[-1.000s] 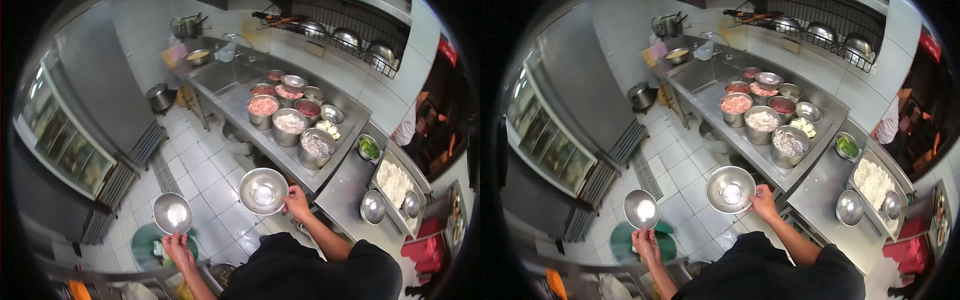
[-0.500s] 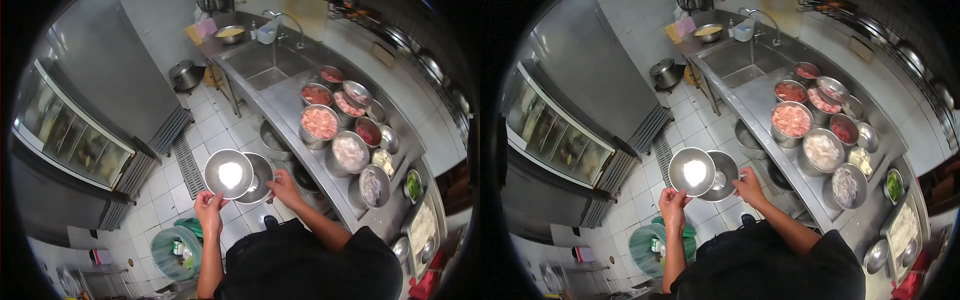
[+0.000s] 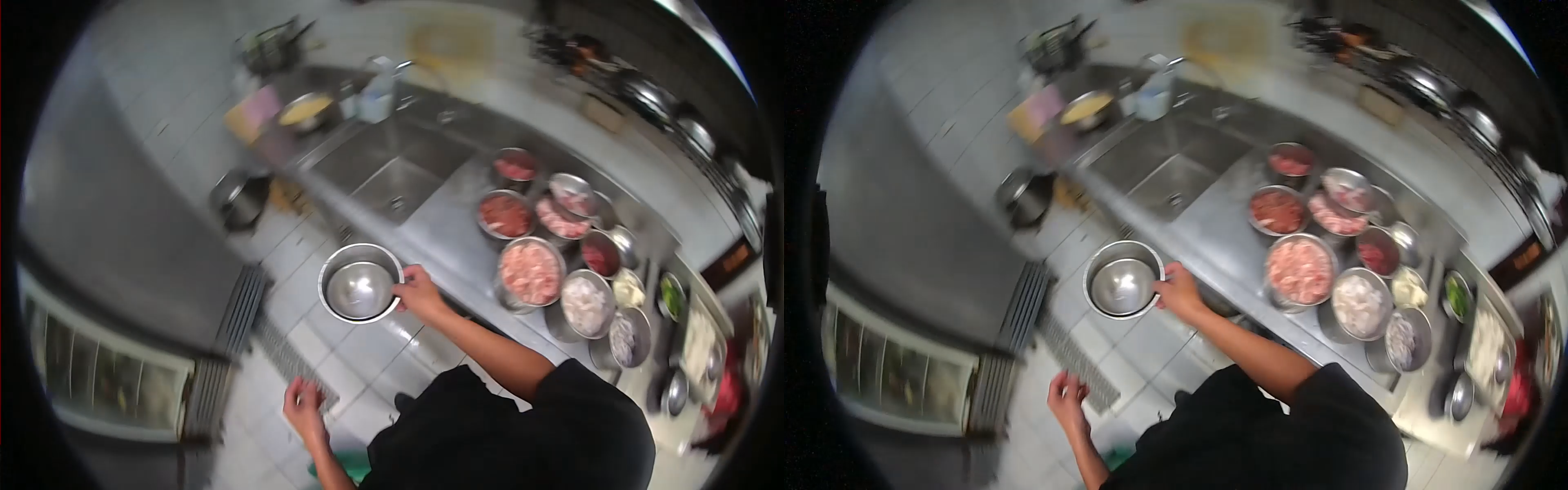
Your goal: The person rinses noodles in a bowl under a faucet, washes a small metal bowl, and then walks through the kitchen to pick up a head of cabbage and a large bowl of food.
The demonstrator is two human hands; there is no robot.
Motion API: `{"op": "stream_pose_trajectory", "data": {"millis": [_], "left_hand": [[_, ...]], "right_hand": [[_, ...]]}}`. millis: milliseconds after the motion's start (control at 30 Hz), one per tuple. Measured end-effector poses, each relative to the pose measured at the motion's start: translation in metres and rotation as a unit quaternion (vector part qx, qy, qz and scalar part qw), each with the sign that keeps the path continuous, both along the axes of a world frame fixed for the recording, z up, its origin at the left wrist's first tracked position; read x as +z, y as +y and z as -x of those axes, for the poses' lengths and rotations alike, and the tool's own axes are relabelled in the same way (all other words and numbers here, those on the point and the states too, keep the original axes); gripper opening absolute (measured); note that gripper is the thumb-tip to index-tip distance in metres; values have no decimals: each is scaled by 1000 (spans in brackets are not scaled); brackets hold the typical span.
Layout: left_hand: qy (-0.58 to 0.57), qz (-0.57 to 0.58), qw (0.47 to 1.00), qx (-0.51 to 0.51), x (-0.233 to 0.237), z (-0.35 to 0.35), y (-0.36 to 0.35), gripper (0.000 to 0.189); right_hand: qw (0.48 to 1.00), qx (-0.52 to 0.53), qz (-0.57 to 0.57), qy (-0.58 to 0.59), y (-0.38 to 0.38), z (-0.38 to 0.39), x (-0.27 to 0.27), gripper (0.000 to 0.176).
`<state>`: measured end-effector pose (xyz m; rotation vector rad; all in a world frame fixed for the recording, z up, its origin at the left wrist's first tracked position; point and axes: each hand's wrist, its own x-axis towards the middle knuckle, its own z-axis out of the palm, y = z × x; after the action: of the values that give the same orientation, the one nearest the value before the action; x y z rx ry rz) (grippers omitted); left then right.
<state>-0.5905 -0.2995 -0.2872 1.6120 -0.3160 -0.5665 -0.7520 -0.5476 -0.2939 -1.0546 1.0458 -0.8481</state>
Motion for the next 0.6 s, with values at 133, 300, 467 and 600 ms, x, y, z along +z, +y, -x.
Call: {"op": "stream_pose_trajectory", "data": {"millis": [133,300,467,600], "left_hand": [[3,-7,999,-45,-11,-41,-33,28],[-10,-61,998,-8,-37,-79,-64,25],[-12,-137,990,15,-37,-98,-77,28],[-25,-237,969,62,-26,-102,-81,32]], "right_hand": [[991,-123,47,22,-102,-20,3,29],[961,-216,94,144,-281,-75,-72,31],[910,-378,-152,73,-328,-113,-76,22],[898,-349,-261,59,-394,-120,-225,36]]}}
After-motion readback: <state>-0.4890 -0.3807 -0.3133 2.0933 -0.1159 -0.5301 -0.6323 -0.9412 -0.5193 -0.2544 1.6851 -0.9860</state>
